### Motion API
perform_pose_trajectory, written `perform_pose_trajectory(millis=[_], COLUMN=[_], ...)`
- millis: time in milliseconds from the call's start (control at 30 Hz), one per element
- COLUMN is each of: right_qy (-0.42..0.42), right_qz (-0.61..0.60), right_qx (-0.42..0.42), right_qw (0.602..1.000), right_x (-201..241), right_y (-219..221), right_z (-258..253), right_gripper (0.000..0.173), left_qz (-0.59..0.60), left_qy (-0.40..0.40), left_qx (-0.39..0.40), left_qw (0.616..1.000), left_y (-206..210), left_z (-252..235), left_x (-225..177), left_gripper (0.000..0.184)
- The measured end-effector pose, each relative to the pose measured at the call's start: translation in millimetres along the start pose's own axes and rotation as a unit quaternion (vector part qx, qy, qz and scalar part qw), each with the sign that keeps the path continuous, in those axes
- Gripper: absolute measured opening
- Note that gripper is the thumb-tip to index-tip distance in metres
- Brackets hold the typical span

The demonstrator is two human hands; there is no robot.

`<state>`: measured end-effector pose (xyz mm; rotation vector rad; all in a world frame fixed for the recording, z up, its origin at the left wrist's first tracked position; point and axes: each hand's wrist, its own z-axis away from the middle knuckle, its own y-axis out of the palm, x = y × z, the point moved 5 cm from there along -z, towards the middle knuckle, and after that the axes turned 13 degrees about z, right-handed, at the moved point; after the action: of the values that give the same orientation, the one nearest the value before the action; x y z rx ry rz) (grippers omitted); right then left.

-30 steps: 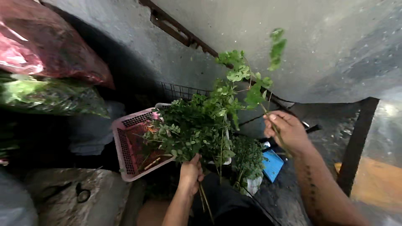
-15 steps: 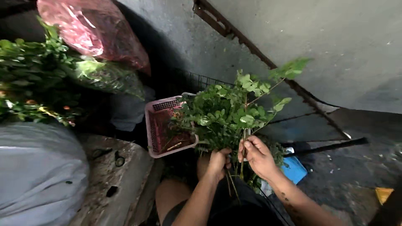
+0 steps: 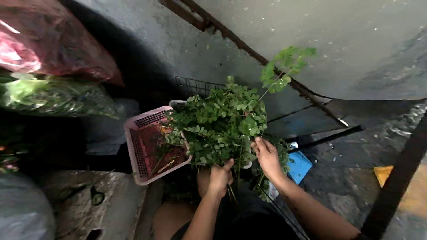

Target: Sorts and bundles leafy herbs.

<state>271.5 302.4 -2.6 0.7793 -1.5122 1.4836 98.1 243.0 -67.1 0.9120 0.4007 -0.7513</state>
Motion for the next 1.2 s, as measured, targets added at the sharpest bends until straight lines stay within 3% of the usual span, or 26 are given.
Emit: perform_pose_trajectory(millis=[167, 267, 333, 400, 467, 500, 533, 633, 767, 833, 867, 933, 1000, 1067, 1200], right_qy=[0.009, -0.007, 0.003, 0.035, 0.06, 0.053, 0.037, -0.06, -0.218, -0.271, -0.274, -0.243, -0.225, -0.224, -0.261], right_qz=[0.073, -0.013, -0.041, 0.105, 0.321, 0.383, 0.395, 0.277, 0.179, 0.24, 0.303, 0.458, 0.534, 0.551, 0.53], right_qx=[-0.043, -0.041, 0.006, 0.108, 0.219, 0.227, 0.208, 0.119, 0.042, 0.039, 0.084, 0.242, 0.34, 0.358, 0.331], right_qw=[0.996, 0.999, 0.999, 0.988, 0.919, 0.894, 0.894, 0.952, 0.958, 0.931, 0.909, 0.82, 0.741, 0.72, 0.736], right_x=[6, 13, 13, 8, 2, 3, 10, 49, 97, 111, 113, 109, 97, 91, 80], right_y=[-7, 9, 32, 54, 59, 55, 47, 14, -5, 3, 14, 42, 64, 74, 80], right_z=[-11, -35, -55, -70, -75, -72, -68, -34, 18, 27, 31, 41, 53, 62, 64], right_gripper=[0.041, 0.042, 0.046, 0.045, 0.047, 0.05, 0.051, 0.053, 0.041, 0.041, 0.043, 0.046, 0.041, 0.039, 0.037], left_qz=[-0.012, -0.033, -0.039, -0.029, -0.024, -0.02, -0.012, -0.001, 0.062, 0.089, 0.098, 0.102, 0.1, 0.092, 0.098], left_qy=[0.026, 0.062, 0.09, 0.121, 0.126, 0.12, 0.112, 0.057, 0.029, 0.031, 0.034, 0.041, 0.041, 0.033, -0.002], left_qx=[0.01, 0.009, -0.001, -0.019, -0.053, -0.071, -0.082, -0.093, 0.016, 0.071, 0.086, 0.085, 0.066, 0.05, 0.036], left_qw=[1.0, 0.997, 0.995, 0.992, 0.99, 0.99, 0.99, 0.994, 0.998, 0.993, 0.991, 0.99, 0.992, 0.994, 0.995], left_y=[3, -10, -23, -36, -50, -56, -62, -67, -40, -23, -16, -7, -3, -7, -19], left_z=[17, 34, 49, 65, 76, 79, 80, 79, 63, 54, 51, 47, 46, 46, 48], left_x=[-10, -21, -30, -40, -48, -51, -53, -50, -40, -35, -33, -30, -27, -25, -21], left_gripper=[0.019, 0.016, 0.013, 0.009, 0.011, 0.012, 0.015, 0.024, 0.029, 0.034, 0.035, 0.036, 0.042, 0.043, 0.042])
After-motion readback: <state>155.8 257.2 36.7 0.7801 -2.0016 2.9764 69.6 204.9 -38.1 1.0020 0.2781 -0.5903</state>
